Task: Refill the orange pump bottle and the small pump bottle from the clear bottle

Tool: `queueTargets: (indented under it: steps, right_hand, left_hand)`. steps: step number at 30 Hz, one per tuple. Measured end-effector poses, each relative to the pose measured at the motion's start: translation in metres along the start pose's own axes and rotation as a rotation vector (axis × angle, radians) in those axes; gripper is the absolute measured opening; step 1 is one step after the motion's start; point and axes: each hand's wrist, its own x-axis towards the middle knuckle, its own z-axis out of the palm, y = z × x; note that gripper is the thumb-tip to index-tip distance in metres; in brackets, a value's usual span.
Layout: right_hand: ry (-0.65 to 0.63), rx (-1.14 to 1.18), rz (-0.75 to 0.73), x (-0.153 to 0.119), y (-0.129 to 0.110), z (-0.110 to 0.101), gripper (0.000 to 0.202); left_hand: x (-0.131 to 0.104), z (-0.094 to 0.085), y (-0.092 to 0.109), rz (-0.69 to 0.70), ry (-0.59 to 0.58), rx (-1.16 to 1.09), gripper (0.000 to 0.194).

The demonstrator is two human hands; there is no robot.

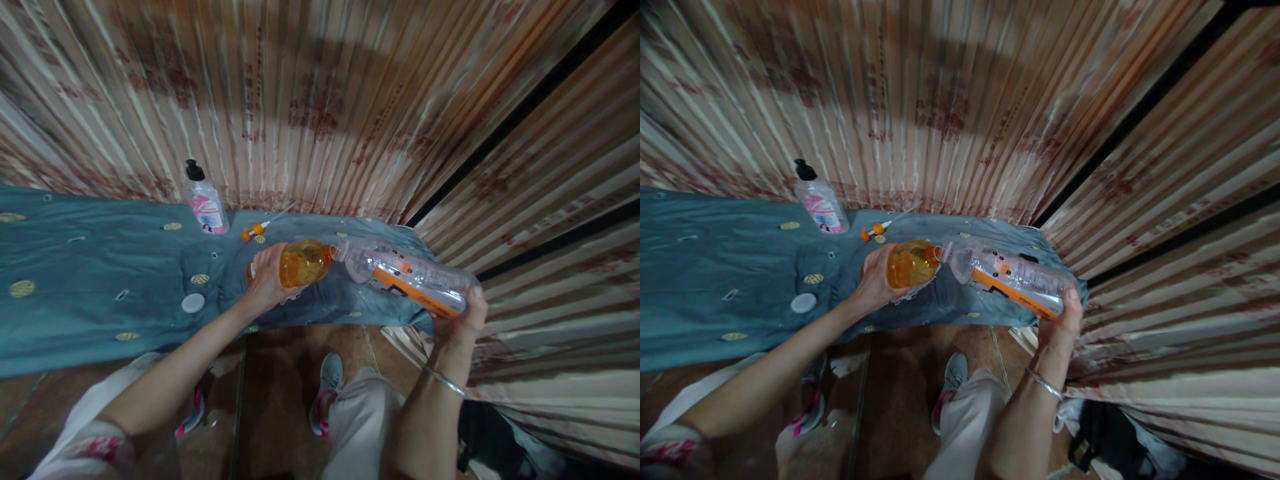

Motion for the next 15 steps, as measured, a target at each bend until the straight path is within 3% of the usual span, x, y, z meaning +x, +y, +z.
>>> queueTargets:
  steps: [15]
  right_hand:
    - [0.016,-0.006,-0.014,0.0021,0.0025,-0.0014,0.048]
  left_hand:
    - [-0.0007,0.0017,-0.0016,0.013,0.016,-0.001,0.091]
